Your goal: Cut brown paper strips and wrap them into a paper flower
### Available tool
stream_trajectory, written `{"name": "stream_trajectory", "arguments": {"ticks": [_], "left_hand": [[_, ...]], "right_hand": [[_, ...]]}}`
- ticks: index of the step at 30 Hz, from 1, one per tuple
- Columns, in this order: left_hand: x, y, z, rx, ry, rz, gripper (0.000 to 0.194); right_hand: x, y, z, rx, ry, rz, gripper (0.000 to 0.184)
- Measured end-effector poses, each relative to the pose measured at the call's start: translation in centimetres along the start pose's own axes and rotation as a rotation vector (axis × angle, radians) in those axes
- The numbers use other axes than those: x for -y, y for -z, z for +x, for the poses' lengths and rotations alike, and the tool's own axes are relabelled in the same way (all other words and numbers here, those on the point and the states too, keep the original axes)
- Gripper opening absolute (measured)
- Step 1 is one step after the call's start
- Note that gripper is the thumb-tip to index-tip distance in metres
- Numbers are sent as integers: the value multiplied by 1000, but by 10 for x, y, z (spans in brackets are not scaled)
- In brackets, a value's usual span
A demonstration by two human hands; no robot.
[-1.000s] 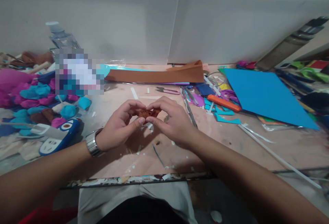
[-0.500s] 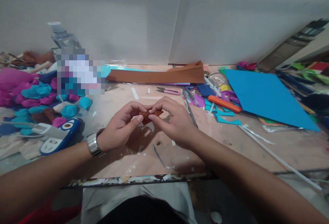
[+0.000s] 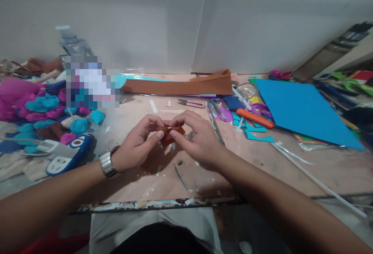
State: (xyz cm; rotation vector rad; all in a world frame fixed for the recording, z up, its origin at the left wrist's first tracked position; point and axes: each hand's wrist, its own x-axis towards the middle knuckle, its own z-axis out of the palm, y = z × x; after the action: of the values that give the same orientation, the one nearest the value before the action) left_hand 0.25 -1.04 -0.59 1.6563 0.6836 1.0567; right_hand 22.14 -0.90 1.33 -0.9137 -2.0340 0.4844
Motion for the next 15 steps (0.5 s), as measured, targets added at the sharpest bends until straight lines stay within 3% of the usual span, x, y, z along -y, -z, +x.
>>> {"name": "stream_trajectory", "arguments": {"ticks": [15], "left_hand": [[-3, 2, -2, 122, -57, 49, 38]], "right_hand": [[0, 0, -1, 68, 55, 18, 15]]}}
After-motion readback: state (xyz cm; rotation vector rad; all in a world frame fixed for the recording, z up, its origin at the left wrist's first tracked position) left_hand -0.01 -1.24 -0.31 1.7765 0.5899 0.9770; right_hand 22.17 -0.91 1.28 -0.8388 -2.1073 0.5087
